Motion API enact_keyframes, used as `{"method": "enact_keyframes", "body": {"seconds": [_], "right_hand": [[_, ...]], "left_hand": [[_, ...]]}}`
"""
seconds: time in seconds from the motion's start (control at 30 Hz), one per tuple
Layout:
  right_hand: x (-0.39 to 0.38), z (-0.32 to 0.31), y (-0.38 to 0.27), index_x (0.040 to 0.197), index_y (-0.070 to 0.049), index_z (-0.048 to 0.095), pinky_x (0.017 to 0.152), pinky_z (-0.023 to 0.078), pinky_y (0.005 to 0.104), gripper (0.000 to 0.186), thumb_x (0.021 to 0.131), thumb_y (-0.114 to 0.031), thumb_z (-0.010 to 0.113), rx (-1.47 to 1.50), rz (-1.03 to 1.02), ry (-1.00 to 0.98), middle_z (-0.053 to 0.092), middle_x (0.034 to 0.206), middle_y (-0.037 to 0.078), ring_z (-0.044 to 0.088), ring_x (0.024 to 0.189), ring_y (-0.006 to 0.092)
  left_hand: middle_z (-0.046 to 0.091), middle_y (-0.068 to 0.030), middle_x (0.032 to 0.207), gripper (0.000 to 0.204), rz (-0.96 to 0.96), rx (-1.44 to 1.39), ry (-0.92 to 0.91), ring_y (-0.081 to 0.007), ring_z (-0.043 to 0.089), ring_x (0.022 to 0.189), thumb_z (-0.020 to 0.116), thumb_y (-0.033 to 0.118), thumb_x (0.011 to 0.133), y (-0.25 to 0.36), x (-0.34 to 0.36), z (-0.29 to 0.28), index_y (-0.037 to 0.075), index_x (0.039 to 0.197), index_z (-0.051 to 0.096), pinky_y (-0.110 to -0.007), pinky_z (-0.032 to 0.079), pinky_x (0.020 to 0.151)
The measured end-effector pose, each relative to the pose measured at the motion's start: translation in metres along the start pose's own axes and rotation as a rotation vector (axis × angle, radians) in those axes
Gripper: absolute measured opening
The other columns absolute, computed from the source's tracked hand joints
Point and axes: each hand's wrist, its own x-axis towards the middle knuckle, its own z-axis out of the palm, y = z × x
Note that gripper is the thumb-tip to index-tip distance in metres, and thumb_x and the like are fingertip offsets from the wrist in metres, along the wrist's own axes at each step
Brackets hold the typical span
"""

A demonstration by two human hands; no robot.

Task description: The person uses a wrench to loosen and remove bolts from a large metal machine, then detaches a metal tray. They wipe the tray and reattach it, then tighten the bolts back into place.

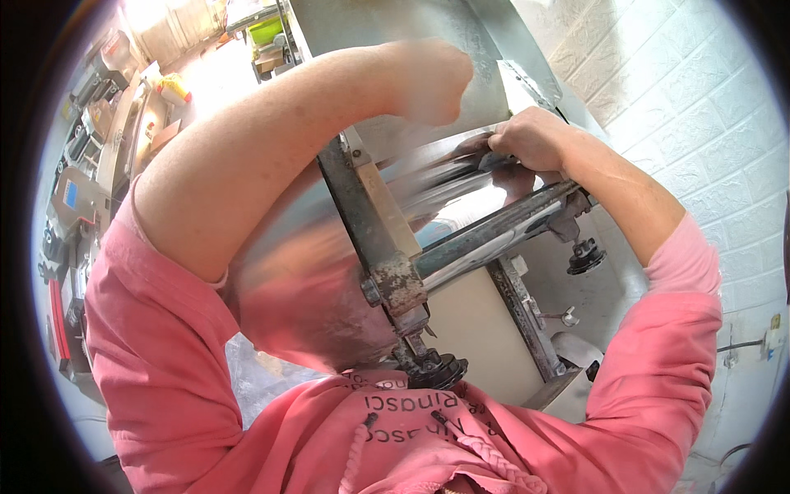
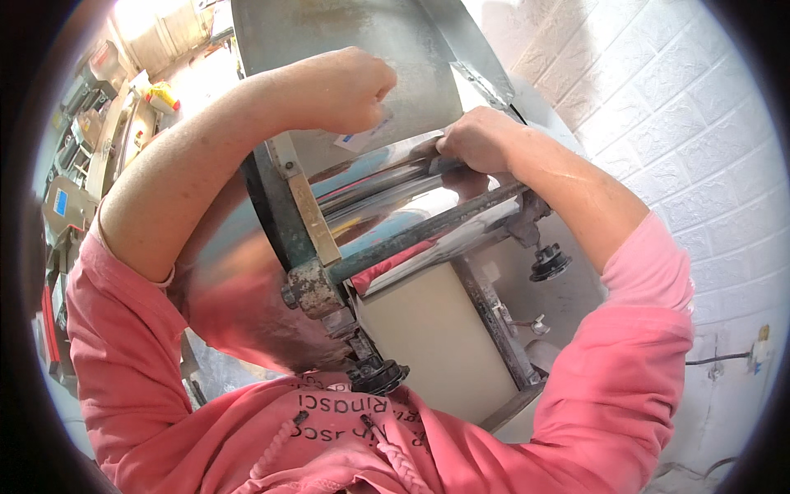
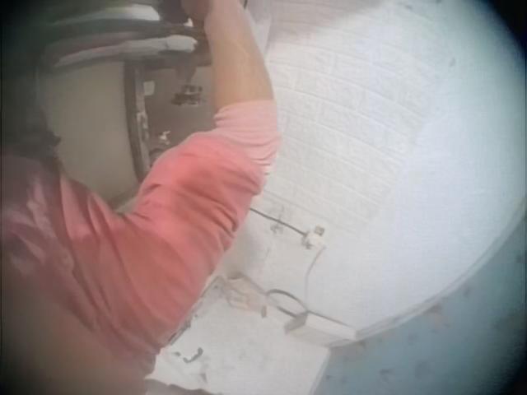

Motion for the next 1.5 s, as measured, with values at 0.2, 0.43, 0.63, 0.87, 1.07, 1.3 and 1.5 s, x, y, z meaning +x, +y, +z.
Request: {"method": "enact_keyframes", "body": {"seconds": [0.2,0.43,0.63,0.87,1.07,1.3,1.5], "right_hand": [[-0.017,-0.032,0.005,0.094,-0.006,0.062,0.072,0.046,0.0350,0.018,0.081,-0.001,0.050,-0.025,-0.169,0.467,0.063,0.091,0.013,0.059,0.080,0.0288],[-0.119,-0.027,-0.001,0.093,-0.002,0.060,0.062,0.044,0.0280,0.016,0.090,-0.015,0.050,0.547,-0.129,0.432,0.058,0.073,0.003,0.053,0.067,0.0125],[-0.226,0.024,-0.027,0.088,-0.003,0.059,0.057,0.042,0.0232,0.016,0.091,-0.017,0.051,0.780,-0.067,0.454,0.055,0.070,-0.001,0.046,0.058,0.0066],[-0.339,0.102,-0.063,0.083,-0.003,0.055,0.058,0.043,0.0253,0.015,0.090,-0.015,0.051,0.903,0.021,0.631,0.060,0.075,0.002,0.052,0.065,0.0084],[-0.374,0.208,-0.109,0.098,0.000,0.048,0.055,0.044,0.0257,0.023,0.089,-0.017,0.059,1.149,0.271,1.025,0.057,0.074,0.004,0.052,0.064,0.0074],[-0.379,0.312,-0.184,0.088,-0.002,0.056,0.048,0.039,0.0226,0.021,0.092,-0.022,0.055,1.547,0.463,0.969,0.055,0.070,0.002,0.051,0.055,0.0069],[-0.462,0.392,-0.179,0.088,-0.003,0.056,0.045,0.038,0.0232,0.021,0.089,-0.024,0.059,1.995,0.747,1.313,0.057,0.071,0.007,0.049,0.051,0.0115]], "left_hand": [[0.062,-0.0193,0.082,0.017,0.033,-0.289,0.278,-0.0330,0.060,0.071,0.048,0.002,0.075,-0.001,-0.001,0.006,0.000,0.087,0.059,-0.041,0.046,0.065],[0.064,-0.0119,0.088,0.025,0.069,-0.503,0.195,-0.0191,0.059,0.073,0.046,0.007,0.083,0.003,-0.009,-0.017,0.002,0.099,0.064,-0.031,0.047,0.063],[0.063,-0.0071,0.098,0.029,0.241,-1.415,-0.126,-0.0116,0.057,0.083,0.049,0.019,0.093,0.088,-0.064,0.002,-0.004,0.105,0.061,-0.025,0.046,0.070],[0.059,-0.0046,0.099,0.036,0.328,-1.652,-0.103,-0.0082,0.056,0.082,0.059,-0.001,0.084,0.211,-0.130,0.059,0.001,0.119,0.048,-0.022,0.045,0.070],[0.060,-0.0075,0.099,0.050,0.417,-1.538,-0.041,-0.0104,0.056,0.078,0.060,-0.003,0.080,0.257,-0.165,0.114,0.001,0.127,0.042,-0.023,0.046,0.064],[0.060,-0.0053,0.092,0.027,0.416,-1.409,-0.319,-0.0077,0.055,0.074,0.055,0.001,0.085,0.261,-0.202,0.188,-0.001,0.112,0.053,-0.021,0.045,0.061],[0.061,-0.0042,0.098,0.029,0.284,-1.301,-0.567,-0.0103,0.056,0.086,0.056,0.012,0.089,0.232,-0.215,0.261,-0.001,0.114,0.053,-0.024,0.046,0.069]]}}
